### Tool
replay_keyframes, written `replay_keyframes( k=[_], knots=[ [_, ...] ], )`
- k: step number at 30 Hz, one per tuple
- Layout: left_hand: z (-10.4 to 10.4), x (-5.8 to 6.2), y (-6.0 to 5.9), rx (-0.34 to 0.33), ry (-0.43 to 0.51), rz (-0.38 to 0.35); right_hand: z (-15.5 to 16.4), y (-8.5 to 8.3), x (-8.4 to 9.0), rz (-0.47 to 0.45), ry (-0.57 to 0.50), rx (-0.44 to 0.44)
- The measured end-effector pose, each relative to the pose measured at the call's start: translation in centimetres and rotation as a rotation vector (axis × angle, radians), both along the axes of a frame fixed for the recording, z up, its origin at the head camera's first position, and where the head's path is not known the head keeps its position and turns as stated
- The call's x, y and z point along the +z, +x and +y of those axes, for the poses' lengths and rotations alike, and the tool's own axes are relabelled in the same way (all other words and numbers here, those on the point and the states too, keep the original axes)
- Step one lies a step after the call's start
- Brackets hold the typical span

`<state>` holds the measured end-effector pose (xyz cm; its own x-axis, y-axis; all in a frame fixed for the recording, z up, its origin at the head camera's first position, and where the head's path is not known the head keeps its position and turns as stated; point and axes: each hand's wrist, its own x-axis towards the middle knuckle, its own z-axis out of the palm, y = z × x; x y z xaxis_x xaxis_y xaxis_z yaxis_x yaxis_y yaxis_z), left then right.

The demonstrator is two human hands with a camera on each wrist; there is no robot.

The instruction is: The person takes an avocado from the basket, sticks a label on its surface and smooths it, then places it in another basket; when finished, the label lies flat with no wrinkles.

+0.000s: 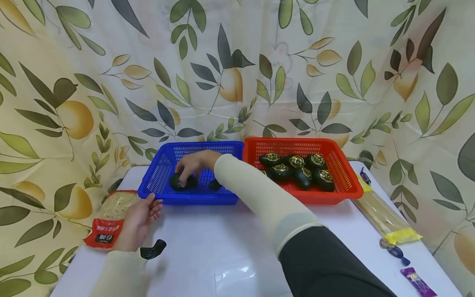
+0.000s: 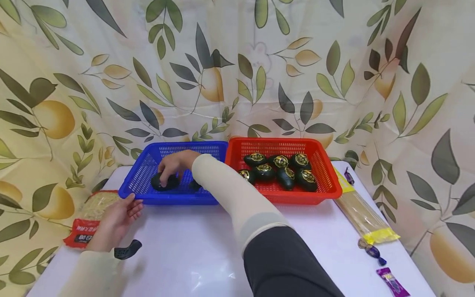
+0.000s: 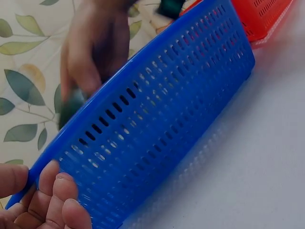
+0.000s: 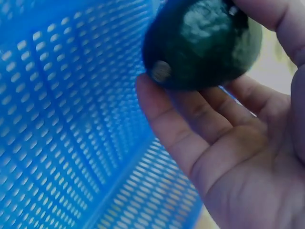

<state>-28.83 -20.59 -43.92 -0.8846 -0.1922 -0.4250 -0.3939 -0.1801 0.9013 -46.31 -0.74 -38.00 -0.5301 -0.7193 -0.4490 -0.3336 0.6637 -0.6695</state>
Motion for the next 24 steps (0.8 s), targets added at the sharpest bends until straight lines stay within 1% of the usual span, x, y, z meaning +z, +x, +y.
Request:
replay_keyframes(
  k=[1,3,5,7,8,10,13,15,18,22,24],
  knots=[
    [0.0,0.1,0.0,-0.004,-0.002,0.001,0.9,0.5,0.7,0.03,-0.04,-0.002],
    [0.1,0.2,0.1,-0.011,-0.007,-0.008,2.9,1.8,2.0,0.12,-0.098,0.004],
    [0.1,0.3,0.2,-0.015,-0.001,-0.02,5.1,3.2,2.9,0.188,-0.153,-0.001],
    [0.0,0.5,0.2,-0.016,0.0,-0.026,7.6,4.8,3.7,0.258,-0.179,-0.008],
    [0.0,0.5,0.2,-0.016,0.0,-0.026,8.9,5.6,4.0,0.275,-0.19,-0.013],
    [0.0,0.6,0.2,-0.022,0.01,-0.018,11.5,7.2,4.5,0.278,-0.21,-0.024],
    [-0.1,0.7,0.3,-0.031,0.035,-0.017,15.3,9.9,4.6,0.289,-0.219,-0.029],
    [-0.3,0.7,0.4,-0.031,0.064,-0.024,17.4,11.9,4.3,0.289,-0.227,-0.038],
    [-0.6,0.8,0.7,-0.022,0.094,-0.035,20.0,15.0,3.1,0.309,-0.239,-0.064],
    [-0.5,1.0,0.8,-0.038,0.109,-0.036,22.7,18.8,0.4,0.317,-0.21,-0.142],
    [-0.3,1.2,0.7,-0.05,0.112,-0.031,23.7,20.0,-1.4,0.33,-0.173,-0.191]
  ],
)
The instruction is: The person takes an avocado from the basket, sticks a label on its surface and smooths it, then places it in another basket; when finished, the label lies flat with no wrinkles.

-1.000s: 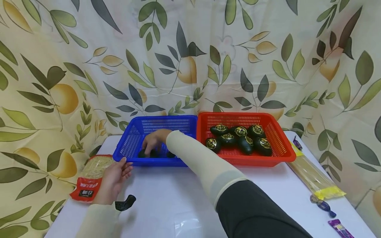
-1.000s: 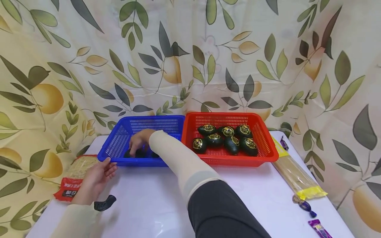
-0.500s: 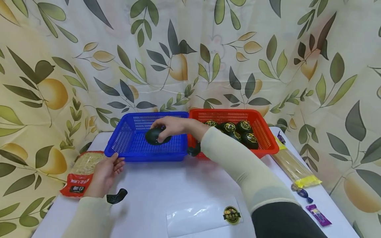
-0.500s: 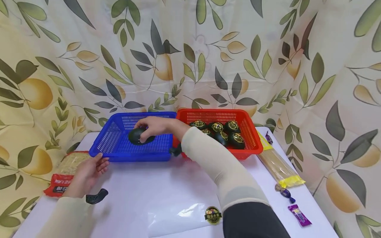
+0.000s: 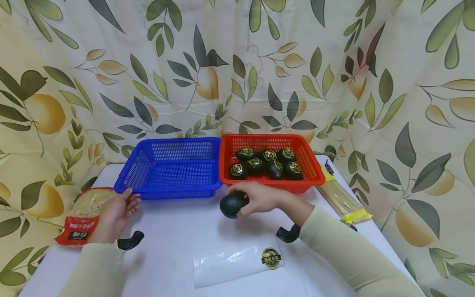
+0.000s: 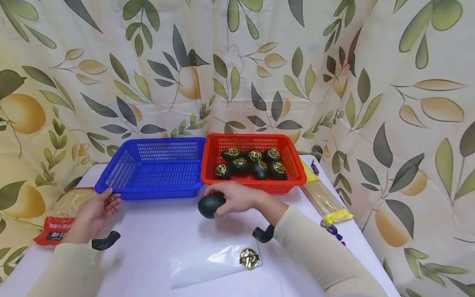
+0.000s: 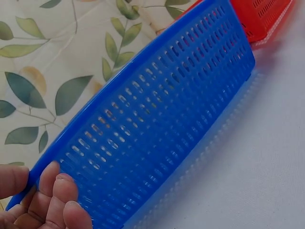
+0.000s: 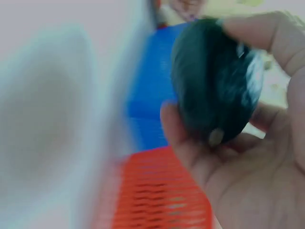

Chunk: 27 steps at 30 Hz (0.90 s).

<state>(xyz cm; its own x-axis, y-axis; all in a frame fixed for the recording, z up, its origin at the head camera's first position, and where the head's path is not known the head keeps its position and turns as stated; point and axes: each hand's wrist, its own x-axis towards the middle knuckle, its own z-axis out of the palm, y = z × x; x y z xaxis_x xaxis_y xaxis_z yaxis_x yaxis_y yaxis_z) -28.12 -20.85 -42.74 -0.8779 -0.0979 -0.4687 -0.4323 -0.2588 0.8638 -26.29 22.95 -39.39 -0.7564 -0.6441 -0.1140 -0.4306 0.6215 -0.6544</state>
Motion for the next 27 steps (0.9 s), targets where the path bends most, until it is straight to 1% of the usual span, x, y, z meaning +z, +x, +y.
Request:
replay_keyframes(
  k=[3,6,9,12,15,17,19,20,22,23,24,26,27],
  knots=[
    [0.1,0.2,-0.1,0.0,0.001,0.007,0.6,0.9,-2.4,0.022,0.045,-0.069],
    [0.2,0.3,-0.2,0.015,-0.001,0.008,0.9,1.1,-4.2,0.033,0.069,-0.114],
    [0.3,0.2,-0.1,0.029,-0.003,0.009,1.1,1.3,-5.3,0.026,0.085,-0.126],
    [0.5,0.0,-0.1,0.041,-0.022,0.007,1.2,1.6,-5.8,0.02,0.107,-0.126],
    [0.7,-0.5,0.1,0.057,-0.109,0.0,1.2,1.9,-5.9,0.027,0.121,-0.112],
    [1.0,-1.0,0.3,0.066,-0.212,0.011,1.2,2.1,-5.8,0.03,0.122,-0.106],
    [1.8,-1.6,0.7,0.066,-0.319,0.045,1.3,2.3,-5.7,0.04,0.126,-0.107],
    [2.5,-2.0,1.0,0.065,-0.364,0.081,1.4,2.5,-5.6,0.042,0.124,-0.115],
    [4.4,-2.7,1.8,0.014,-0.48,0.181,1.8,2.8,-5.3,0.042,0.115,-0.132],
    [5.6,-2.9,2.4,-0.031,-0.541,0.246,1.9,2.9,-5.1,0.045,0.109,-0.137],
    [7.1,-3.0,3.0,-0.09,-0.608,0.315,2.1,3.0,-5.0,0.055,0.104,-0.14],
    [10.5,-2.9,4.6,-0.249,-0.725,0.459,2.3,3.1,-4.7,0.079,0.099,-0.135],
    [12.3,-2.8,5.6,-0.349,-0.774,0.526,2.5,3.1,-4.5,0.095,0.1,-0.129]
  ],
)
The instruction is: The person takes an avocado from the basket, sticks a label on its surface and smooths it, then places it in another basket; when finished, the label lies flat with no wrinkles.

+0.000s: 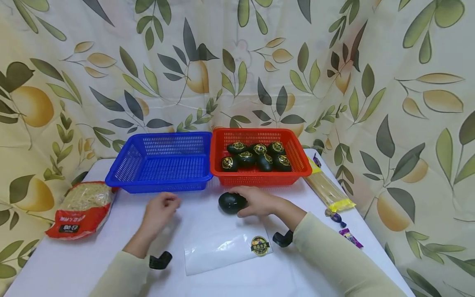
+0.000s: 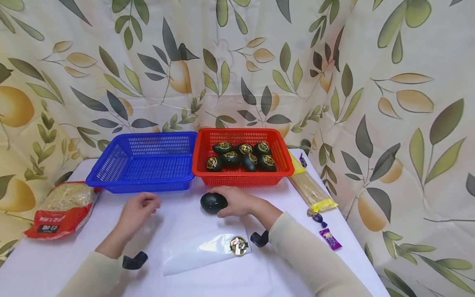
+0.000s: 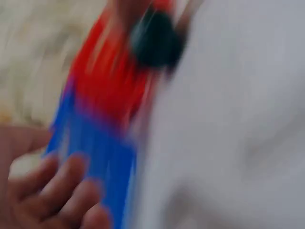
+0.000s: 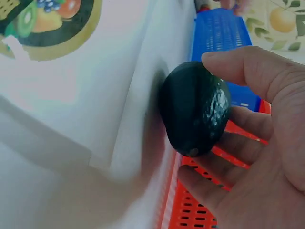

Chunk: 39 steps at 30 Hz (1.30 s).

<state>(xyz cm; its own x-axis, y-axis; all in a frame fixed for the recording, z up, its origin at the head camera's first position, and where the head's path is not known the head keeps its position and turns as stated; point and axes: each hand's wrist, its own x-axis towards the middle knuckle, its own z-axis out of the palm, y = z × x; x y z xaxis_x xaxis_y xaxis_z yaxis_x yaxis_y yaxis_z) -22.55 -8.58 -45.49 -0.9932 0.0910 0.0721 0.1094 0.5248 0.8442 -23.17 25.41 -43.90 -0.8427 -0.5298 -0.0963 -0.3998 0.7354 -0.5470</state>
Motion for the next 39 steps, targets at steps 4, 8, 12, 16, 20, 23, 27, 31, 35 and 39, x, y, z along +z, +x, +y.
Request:
replay_keyframes(
  k=[4,8,12,16,20,23,27,31,35,39],
  knots=[
    [7.0,0.7,3.8,-0.422,-0.249,0.076,0.4,0.6,0.6,0.038,-0.01,-0.023],
    [12.0,0.2,6.7,-0.621,-0.583,0.224,1.4,3.1,1.3,0.048,-0.036,-0.043],
    [14.6,-0.8,7.7,-0.626,-0.801,0.325,2.6,6.3,1.2,0.012,0.016,0.005],
    [15.3,-1.3,7.7,-0.611,-0.838,0.246,3.2,8.3,-0.2,-0.026,0.117,0.006],
    [15.3,-1.6,7.5,-0.611,-0.799,0.184,3.2,9.3,-1.6,0.016,0.146,-0.006],
    [15.4,-2.0,7.5,-0.619,-0.751,0.153,3.3,9.8,-2.2,0.055,0.138,-0.016],
    [15.3,-2.6,7.6,-0.619,-0.724,0.16,3.4,10.1,-2.4,0.081,0.118,-0.049],
    [15.1,-2.9,7.8,-0.617,-0.737,0.206,3.7,10.3,-2.6,0.078,0.07,-0.098],
    [14.9,-3.0,7.9,-0.628,-0.762,0.243,3.9,10.6,-2.5,0.083,-0.001,-0.107],
    [14.7,-3.0,8.0,-0.637,-0.785,0.264,4.2,11.1,-1.9,0.025,-0.064,-0.1]
  ],
)
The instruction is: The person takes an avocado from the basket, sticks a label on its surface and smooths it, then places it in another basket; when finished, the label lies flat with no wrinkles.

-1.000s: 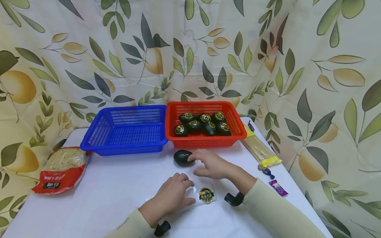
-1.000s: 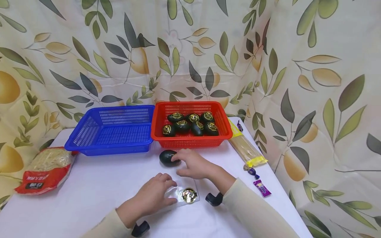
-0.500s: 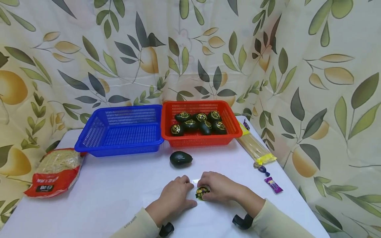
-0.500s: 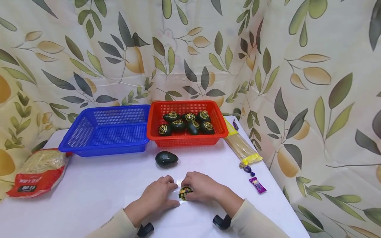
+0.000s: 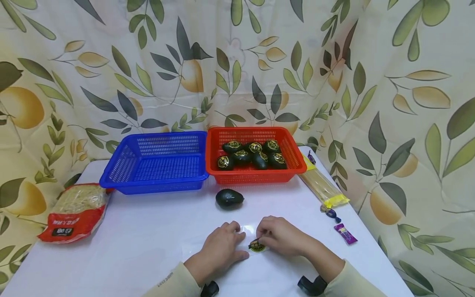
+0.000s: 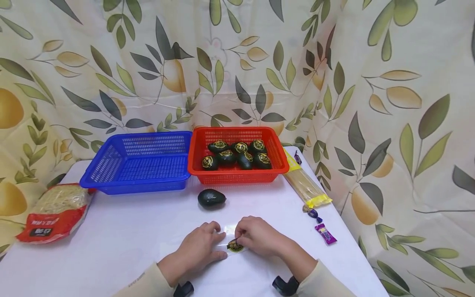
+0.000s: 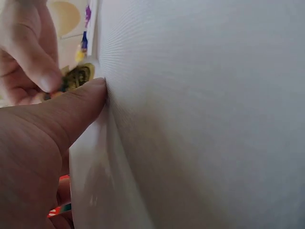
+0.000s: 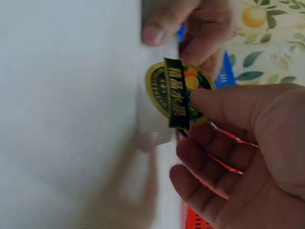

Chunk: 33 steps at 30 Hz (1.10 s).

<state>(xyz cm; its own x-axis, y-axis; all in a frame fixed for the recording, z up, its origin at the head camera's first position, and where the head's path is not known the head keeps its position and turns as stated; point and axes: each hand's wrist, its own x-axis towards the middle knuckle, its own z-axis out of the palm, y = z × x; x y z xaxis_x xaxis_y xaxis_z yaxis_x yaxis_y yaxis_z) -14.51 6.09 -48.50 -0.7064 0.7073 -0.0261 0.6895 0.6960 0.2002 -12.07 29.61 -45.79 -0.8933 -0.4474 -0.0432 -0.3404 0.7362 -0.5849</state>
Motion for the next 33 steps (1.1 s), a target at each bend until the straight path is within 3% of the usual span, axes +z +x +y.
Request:
replay_keyframes(
  k=[4,8,10,14,18,25,29,33],
  knots=[
    [-0.1,-0.1,0.0,0.007,0.008,-0.002,0.5,0.3,0.8,-0.122,-0.121,-0.009],
    [-0.4,0.1,-0.4,0.021,0.074,-0.078,0.6,-0.2,1.7,-0.172,-0.239,-0.029],
    [-0.7,0.5,-0.7,0.059,0.166,-0.154,0.4,-0.6,2.0,-0.165,-0.257,-0.031],
    [-1.4,1.8,-1.2,0.163,0.472,-0.299,-0.4,-1.6,2.5,-0.137,-0.258,-0.032],
    [-2.0,3.1,-1.9,0.241,0.677,-0.377,-1.7,-2.6,2.9,-0.107,-0.292,-0.045],
    [-3.4,4.6,-5.3,0.365,0.791,-0.433,-4.2,-5.5,3.6,-0.022,-0.342,-0.143],
    [-3.7,5.3,-7.7,0.409,0.789,-0.456,-4.8,-7.1,3.3,0.003,-0.391,-0.224],
    [-3.4,5.1,-9.7,0.432,0.769,-0.462,-5.2,-8.5,2.4,0.039,-0.418,-0.319]
  ],
)
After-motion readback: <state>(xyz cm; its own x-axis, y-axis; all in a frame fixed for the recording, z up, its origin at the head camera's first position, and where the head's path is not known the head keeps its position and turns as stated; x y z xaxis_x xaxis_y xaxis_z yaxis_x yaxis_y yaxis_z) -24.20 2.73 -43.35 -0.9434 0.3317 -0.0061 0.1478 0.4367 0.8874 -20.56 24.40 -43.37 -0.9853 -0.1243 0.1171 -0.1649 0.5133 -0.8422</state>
